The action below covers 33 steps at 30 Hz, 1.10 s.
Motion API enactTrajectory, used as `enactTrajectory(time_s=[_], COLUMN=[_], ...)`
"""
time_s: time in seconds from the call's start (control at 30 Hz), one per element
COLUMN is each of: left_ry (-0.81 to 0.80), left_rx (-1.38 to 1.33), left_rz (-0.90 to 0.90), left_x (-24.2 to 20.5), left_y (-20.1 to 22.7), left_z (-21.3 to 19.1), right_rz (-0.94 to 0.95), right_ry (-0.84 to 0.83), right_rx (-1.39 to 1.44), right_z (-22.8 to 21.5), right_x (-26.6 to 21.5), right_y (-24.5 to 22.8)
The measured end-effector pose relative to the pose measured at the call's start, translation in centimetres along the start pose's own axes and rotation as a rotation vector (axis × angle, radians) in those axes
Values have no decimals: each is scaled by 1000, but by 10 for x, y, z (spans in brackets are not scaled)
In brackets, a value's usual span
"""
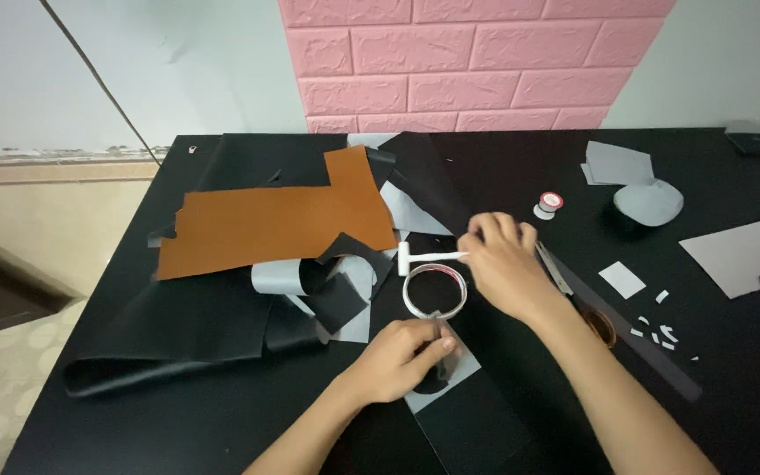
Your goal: Cutting leather pieces with scissors and assembling them using double-sided tape on a workbench.
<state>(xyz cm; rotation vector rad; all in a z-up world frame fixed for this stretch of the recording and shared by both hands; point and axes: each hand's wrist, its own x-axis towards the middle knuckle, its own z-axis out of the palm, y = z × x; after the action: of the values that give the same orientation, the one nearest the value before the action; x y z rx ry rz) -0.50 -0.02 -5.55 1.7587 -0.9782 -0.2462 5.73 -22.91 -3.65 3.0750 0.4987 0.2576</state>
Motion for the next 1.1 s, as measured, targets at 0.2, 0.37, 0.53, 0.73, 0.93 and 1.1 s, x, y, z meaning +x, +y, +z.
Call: enactTrajectory(time_s=[0.2, 0.37, 0.53, 0.73, 0.93, 1.1], left_ry=[173, 37, 32, 116, 197, 333], left_rx=[225, 363, 268, 115, 88, -230], left_rz=[54, 4, 2, -181, -118, -366], left_x=[-4, -7, -7, -13, -15, -11], left_y=[0, 1, 1, 7, -4, 4], left_z=[-4, -2, 0, 2, 5, 5], right_rz=[272, 561, 657, 639, 576, 621], right_ry=[23, -40, 21, 107, 123, 117], right_rx=[523, 1341, 1631, 1409, 1070, 1229], right_z=[-20, 13, 25, 29, 28, 21], right_x=[-57, -107, -124, -126, -123, -123], right_y=[-8, -44, -71, -80, -77, -78])
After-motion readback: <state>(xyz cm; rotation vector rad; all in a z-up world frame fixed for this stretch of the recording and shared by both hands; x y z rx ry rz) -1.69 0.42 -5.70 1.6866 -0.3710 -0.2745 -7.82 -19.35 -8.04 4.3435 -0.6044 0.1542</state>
